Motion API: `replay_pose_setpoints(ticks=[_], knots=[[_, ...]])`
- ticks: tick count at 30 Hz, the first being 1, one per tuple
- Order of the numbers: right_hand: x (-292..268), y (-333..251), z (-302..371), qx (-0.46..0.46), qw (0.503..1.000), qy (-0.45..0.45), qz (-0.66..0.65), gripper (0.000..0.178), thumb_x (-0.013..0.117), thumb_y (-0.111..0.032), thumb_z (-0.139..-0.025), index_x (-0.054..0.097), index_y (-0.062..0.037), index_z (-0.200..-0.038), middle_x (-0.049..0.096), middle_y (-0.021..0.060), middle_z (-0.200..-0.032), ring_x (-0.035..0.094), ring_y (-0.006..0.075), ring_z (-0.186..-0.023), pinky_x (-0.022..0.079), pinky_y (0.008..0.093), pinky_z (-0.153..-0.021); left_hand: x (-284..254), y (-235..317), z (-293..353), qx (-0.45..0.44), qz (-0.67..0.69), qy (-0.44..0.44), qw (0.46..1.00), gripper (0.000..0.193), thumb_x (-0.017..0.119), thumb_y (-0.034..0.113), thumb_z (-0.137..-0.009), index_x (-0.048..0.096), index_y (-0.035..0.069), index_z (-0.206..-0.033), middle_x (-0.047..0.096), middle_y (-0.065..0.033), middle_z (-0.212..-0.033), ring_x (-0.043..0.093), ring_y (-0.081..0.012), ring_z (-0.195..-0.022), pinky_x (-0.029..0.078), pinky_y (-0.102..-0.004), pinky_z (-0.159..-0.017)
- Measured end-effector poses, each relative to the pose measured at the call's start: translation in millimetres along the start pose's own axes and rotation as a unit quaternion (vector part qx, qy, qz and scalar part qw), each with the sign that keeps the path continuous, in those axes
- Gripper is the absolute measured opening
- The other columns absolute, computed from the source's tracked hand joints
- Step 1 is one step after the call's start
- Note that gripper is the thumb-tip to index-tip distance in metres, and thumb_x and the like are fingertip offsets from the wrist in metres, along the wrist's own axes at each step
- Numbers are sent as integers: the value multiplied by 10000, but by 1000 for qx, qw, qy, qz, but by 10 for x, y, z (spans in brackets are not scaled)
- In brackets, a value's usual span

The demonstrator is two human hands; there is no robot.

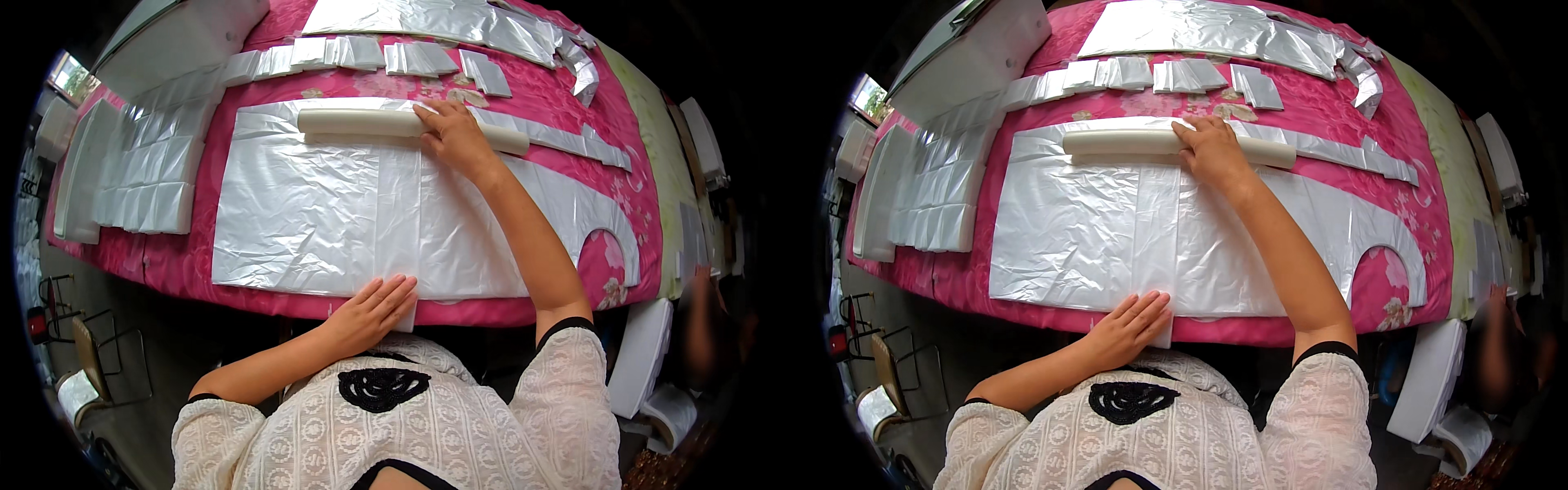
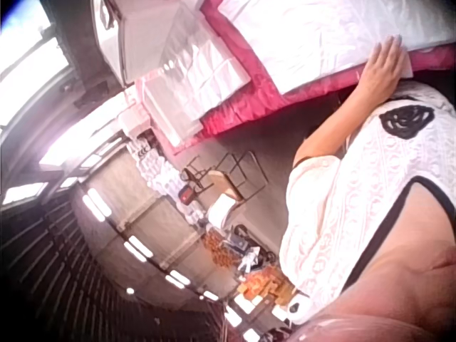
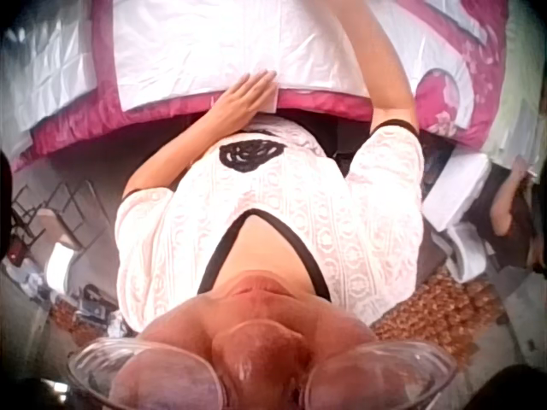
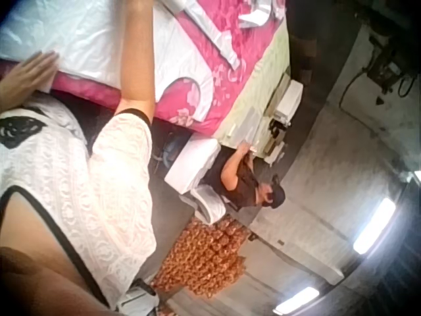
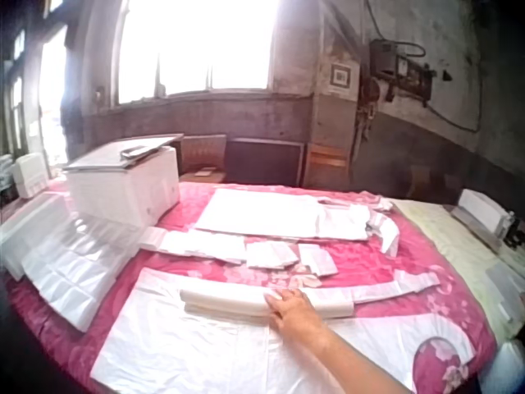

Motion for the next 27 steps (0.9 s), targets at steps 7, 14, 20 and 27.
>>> replay_pose_setpoints(ticks=[7,14,20,27], knots=[[92,-830,922,-90,941,-197,-262,433,523,58,-706,575,-19,-1128,543,154,-1200,476,322,-1156,384,392,-991,-187,-111,85,33,157,40,986,492,567,100,-747,494,-8,-1221,421,-151,-1356,393,-276,-1274,312,-417,-1055],[-64,-1190,1282,-124,960,-144,-207,407,585,10,-678,572,18,-1085,536,149,-1197,485,297,-1152,411,368,-972,-549,-325,83,87,241,163,953,549,626,101,-680,508,4,-1208,490,-155,-1277,462,-286,-1210,366,-408,-1023],[-89,-1019,1255,-96,981,-66,-157,318,614,-5,-688,619,-35,-1005,607,93,-1051,578,257,-947,492,358,-783,-404,-708,-166,-50,150,66,985,695,656,141,-605,460,27,-1263,508,-136,-1264,478,-267,-1191,376,-406,-991],[57,-542,1082,164,937,-115,-286,141,606,-120,-793,653,10,-819,645,83,-707,598,203,-636,479,313,-616,-306,-1280,-199,-279,421,149,850,488,557,101,-786,459,-14,-1250,630,-168,-1014,612,-295,-904,477,-343,-787]])
Point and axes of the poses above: each hand's wrist, its own z-axis away from the middle knuckle, its own x-axis out of the palm, y = z × x, the point moved 10 cm from there along -z, towards the middle knuckle
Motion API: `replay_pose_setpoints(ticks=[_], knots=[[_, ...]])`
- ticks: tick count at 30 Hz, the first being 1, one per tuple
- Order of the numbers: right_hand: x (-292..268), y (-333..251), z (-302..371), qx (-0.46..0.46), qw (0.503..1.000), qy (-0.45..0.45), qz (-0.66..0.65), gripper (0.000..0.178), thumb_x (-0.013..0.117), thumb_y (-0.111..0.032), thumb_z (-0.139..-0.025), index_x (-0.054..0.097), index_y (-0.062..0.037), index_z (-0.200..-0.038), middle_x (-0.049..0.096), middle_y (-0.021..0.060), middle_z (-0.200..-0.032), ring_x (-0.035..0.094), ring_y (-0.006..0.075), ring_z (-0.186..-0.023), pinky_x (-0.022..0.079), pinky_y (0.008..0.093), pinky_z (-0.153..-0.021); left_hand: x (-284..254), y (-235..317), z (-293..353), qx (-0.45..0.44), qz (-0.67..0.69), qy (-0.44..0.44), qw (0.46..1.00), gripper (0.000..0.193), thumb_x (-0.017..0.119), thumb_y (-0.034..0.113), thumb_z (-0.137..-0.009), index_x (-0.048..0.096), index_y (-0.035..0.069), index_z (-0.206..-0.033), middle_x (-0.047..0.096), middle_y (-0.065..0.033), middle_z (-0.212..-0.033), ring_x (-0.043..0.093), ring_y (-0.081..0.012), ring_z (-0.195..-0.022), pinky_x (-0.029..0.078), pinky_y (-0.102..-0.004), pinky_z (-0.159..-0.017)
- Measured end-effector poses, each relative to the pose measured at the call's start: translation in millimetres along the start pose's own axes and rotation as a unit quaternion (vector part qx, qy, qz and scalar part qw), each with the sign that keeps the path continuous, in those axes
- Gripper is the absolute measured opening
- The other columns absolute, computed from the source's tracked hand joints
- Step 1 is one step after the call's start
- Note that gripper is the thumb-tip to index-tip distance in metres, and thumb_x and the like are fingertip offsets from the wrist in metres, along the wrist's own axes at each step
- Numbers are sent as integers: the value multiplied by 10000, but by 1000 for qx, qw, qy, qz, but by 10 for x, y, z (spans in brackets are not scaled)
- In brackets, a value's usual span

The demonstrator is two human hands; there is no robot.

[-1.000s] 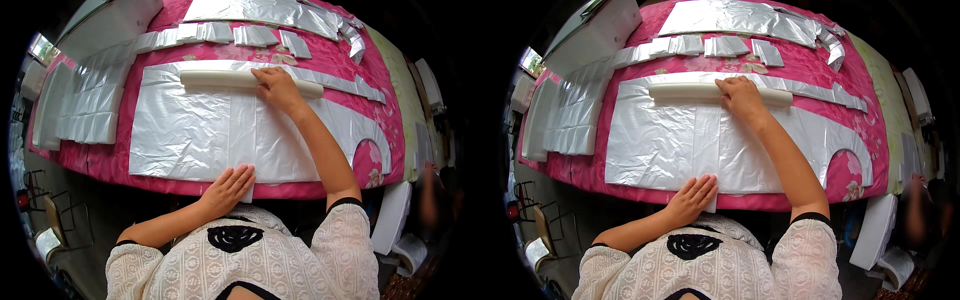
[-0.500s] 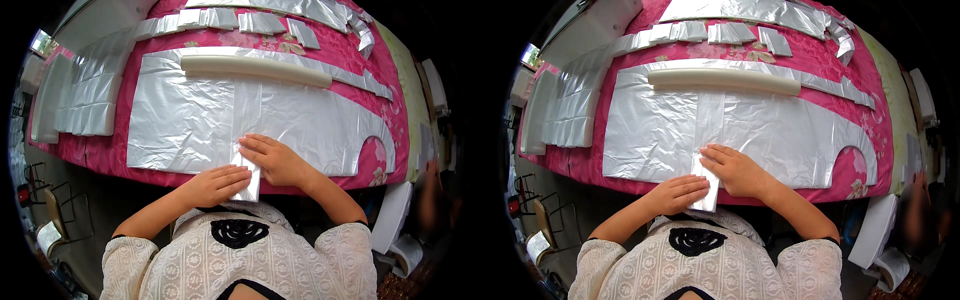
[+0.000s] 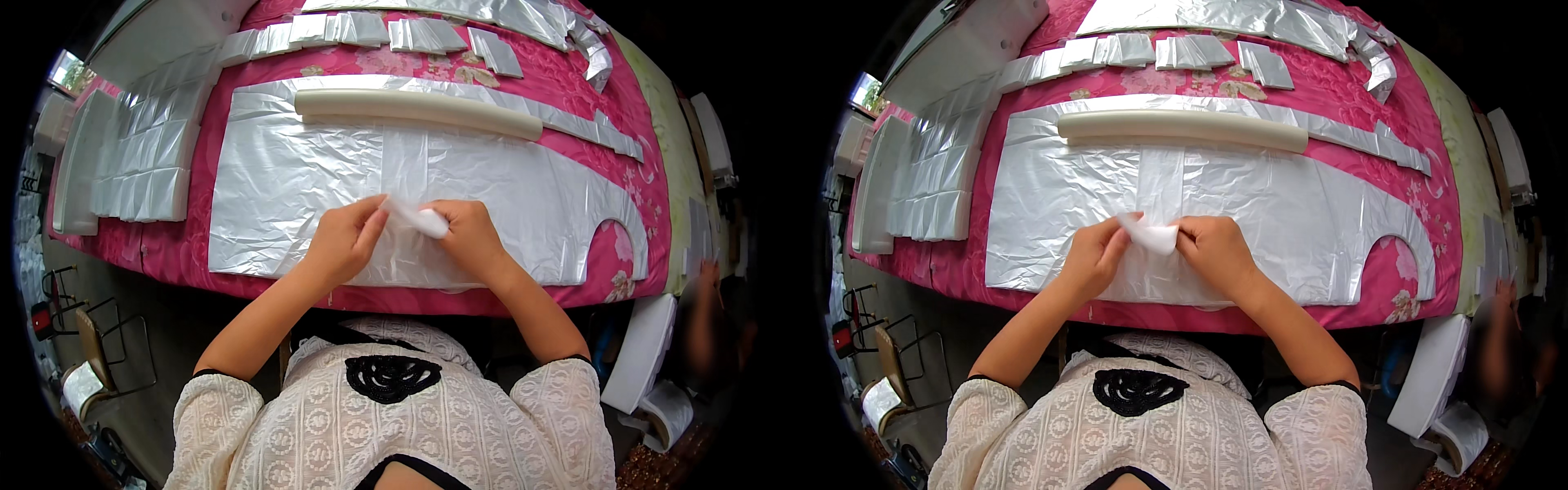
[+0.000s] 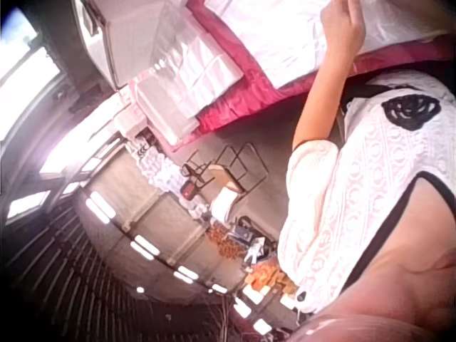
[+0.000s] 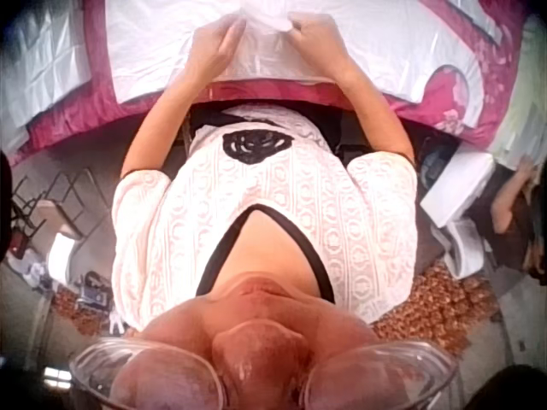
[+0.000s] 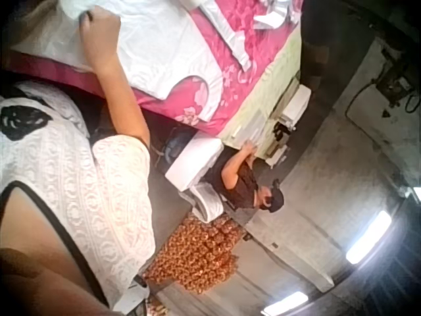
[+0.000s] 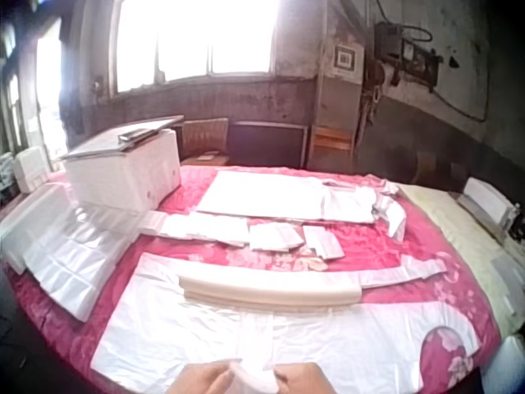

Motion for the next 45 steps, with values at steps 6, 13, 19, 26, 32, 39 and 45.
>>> replay_pose_setpoints(ticks=[6,13,19,26,32,39,45], knots=[[89,337,-156,247,958,-100,-108,243,598,-183,-810,644,41,-727,621,97,-598,567,143,-517,441,277,-539,-21,358,49,143,-169,72,973,507,488,127,-871,355,-7,-1341,434,-200,-1325,465,-335,-1183,375,-391,-978],[38,324,-135,194,980,-44,-2,266,671,-189,-772,612,13,-936,638,116,-857,614,158,-742,472,288,-650,514,150,174,102,-358,-81,925,712,502,367,-852,261,-51,-1375,201,-211,-1463,175,-326,-1372,135,-443,-1107],[21,-335,-32,-221,924,56,305,515,677,-216,-746,522,-12,-1192,500,148,-1264,497,282,-1144,398,357,-971,378,225,76,123,-313,-46,941,657,596,266,-791,358,-47,-1318,331,-192,-1401,330,-337,-1284,263,-421,-1057],[35,-233,-205,-226,953,-35,196,409,585,-70,-755,562,-27,-1161,544,116,-1232,505,279,-1139,405,360,-977,219,300,-112,135,-287,5,948,602,632,86,-669,446,-52,-1224,478,-174,-1245,477,-317,-1099,399,-380,-955],[-40,-221,-297,-203,971,-26,121,383,528,59,-703,608,-7,-1071,601,126,-1124,554,285,-1044,456,350,-905,329,218,-255,138,-383,-72,910,545,586,27,-624,504,-55,-1157,514,-170,-1203,509,-308,-1061,423,-350,-925],[-69,-207,-330,-181,979,-21,91,368,539,90,-684,619,-3,-1031,620,115,-1083,569,281,-1012,463,348,-889,289,484,-84,260,-396,-11,881,427,607,51,-663,575,-8,-1085,569,-124,-1153,551,-264,-1010,450,-349,-885],[-53,-188,-349,-187,977,-27,98,356,544,89,-688,622,-6,-1022,624,107,-1076,572,276,-1003,468,343,-873,336,379,75,297,-402,-8,866,294,640,81,-694,613,8,-978,616,-75,-1063,594,-216,-910,491,-310,-793]])
Point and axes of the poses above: each hand's wrist, its own z-axis away from the middle knuckle, its own x-axis out of the palm, y = z × x, the point moved 10 cm from there along -z, towards the middle knuckle
